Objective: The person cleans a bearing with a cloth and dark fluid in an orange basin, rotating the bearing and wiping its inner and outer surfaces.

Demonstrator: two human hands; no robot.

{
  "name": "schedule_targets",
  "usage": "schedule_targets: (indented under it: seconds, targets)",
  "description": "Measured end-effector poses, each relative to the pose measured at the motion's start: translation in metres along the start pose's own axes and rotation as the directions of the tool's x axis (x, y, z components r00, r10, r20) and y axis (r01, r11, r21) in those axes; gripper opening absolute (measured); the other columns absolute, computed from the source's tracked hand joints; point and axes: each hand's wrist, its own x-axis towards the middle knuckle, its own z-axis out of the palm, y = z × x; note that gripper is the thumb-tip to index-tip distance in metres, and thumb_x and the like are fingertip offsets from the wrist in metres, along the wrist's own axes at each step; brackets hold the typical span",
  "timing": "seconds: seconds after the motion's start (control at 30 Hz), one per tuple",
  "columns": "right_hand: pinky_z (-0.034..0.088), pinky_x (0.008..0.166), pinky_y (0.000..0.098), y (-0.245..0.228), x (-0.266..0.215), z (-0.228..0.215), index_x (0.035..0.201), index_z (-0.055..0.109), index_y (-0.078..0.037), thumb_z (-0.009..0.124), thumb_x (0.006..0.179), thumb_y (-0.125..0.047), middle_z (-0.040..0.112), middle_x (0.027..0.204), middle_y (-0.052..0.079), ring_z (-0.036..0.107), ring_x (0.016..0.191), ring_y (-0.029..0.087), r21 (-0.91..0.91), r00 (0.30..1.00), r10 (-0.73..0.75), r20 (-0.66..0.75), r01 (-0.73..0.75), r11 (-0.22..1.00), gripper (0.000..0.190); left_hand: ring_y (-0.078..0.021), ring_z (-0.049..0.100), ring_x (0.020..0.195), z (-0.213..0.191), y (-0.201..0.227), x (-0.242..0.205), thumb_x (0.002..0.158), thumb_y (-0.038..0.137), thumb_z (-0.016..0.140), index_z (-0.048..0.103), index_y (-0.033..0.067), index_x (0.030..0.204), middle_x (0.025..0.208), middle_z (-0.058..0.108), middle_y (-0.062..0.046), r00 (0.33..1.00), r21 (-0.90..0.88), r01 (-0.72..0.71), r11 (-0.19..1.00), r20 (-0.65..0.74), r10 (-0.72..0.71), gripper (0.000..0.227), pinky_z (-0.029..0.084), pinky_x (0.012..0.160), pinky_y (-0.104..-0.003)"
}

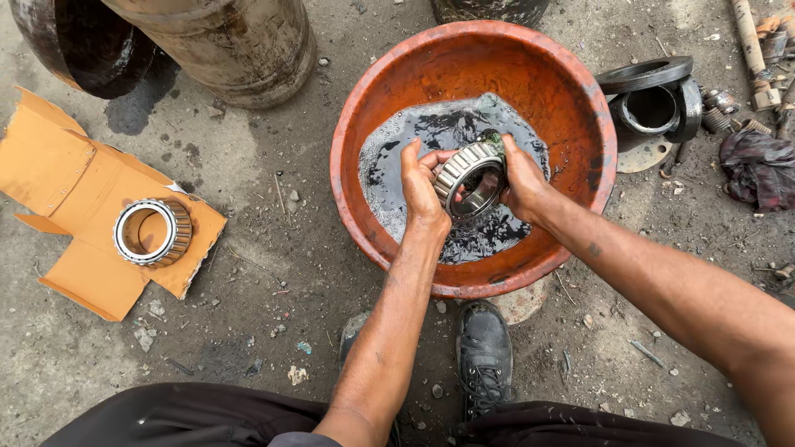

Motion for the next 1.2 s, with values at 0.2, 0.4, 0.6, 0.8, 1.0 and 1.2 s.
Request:
schedule_targets:
  seconds: [0.2,0.4,0.6,0.8,1.0,1.2]
  targets:
    - [0.064,0.076,0.0363,-0.001,-0.015,-0.010,0.118,0.059,-0.015,0.040,0.107,-0.047,0.070,0.106,0.003,0.071,0.086,0.012,0.193,0.998,-0.027,0.059,0.015,0.981,0.039,-0.0112,0.053,0.043,0.000,0.004,0.001,0.099,0.056,0.040,0.068,0.0020,0.088,0.064,0.064,-0.005,1.000,-0.032,0.000,0.999,-0.026,-0.001,0.062,0.044,0.037,-0.025]
    - [0.052,0.075,0.0351,-0.031,-0.036,0.001,0.113,0.066,-0.004,0.064,0.106,-0.021,0.065,0.101,0.007,0.061,0.086,0.015,-0.134,0.877,-0.400,0.267,0.444,0.886,0.019,-0.0119,0.053,0.043,0.003,-0.001,0.000,0.094,0.051,0.054,0.064,0.0068,0.084,0.061,0.060,-0.003,0.994,0.102,0.006,0.995,-0.113,0.006,0.046,0.041,0.035,-0.026]
    - [0.050,0.091,0.0256,-0.042,-0.041,0.005,0.120,0.064,0.004,0.069,0.099,-0.020,0.067,0.113,0.011,0.064,0.104,0.014,-0.437,0.507,-0.614,0.605,0.856,0.276,0.033,-0.0137,0.056,0.048,0.001,-0.002,0.002,0.094,0.048,0.058,0.060,0.0076,0.085,0.066,0.061,-0.004,0.989,-0.088,0.052,0.995,-0.135,-0.064,0.042,0.045,0.043,-0.030]
    - [0.063,0.083,0.0371,-0.023,-0.044,-0.019,0.132,0.052,-0.006,0.039,0.104,-0.036,0.069,0.109,0.007,0.071,0.089,0.015,-0.095,0.980,0.052,0.189,-0.035,0.995,0.044,-0.0133,0.040,0.035,-0.016,0.014,0.008,0.090,0.047,0.058,0.065,0.0076,0.075,0.045,0.044,0.000,0.988,-0.324,0.134,0.936,-0.034,-0.153,0.043,0.035,0.037,-0.031]
    - [0.057,0.096,0.0394,0.002,-0.040,-0.034,0.142,0.051,-0.012,0.052,0.101,-0.018,0.065,0.120,0.006,0.065,0.103,0.012,-0.265,0.983,0.011,0.185,0.039,0.963,0.041,-0.0112,0.038,0.036,-0.022,0.029,0.005,0.094,0.043,0.061,0.066,0.0057,0.074,0.043,0.042,0.002,0.991,-0.361,0.093,0.928,-0.059,-0.123,0.042,0.031,0.038,-0.029]
    - [0.049,0.111,0.0357,0.001,-0.027,-0.036,0.115,0.079,0.000,0.060,0.105,-0.026,0.077,0.125,0.012,0.069,0.119,0.014,-0.495,0.915,-0.255,0.314,0.387,0.778,0.034,-0.0098,0.039,0.034,-0.023,0.029,0.001,0.093,0.038,0.063,0.069,0.0043,0.078,0.044,0.045,0.002,0.997,-0.218,0.043,0.975,-0.052,-0.055,0.037,0.033,0.037,-0.028]
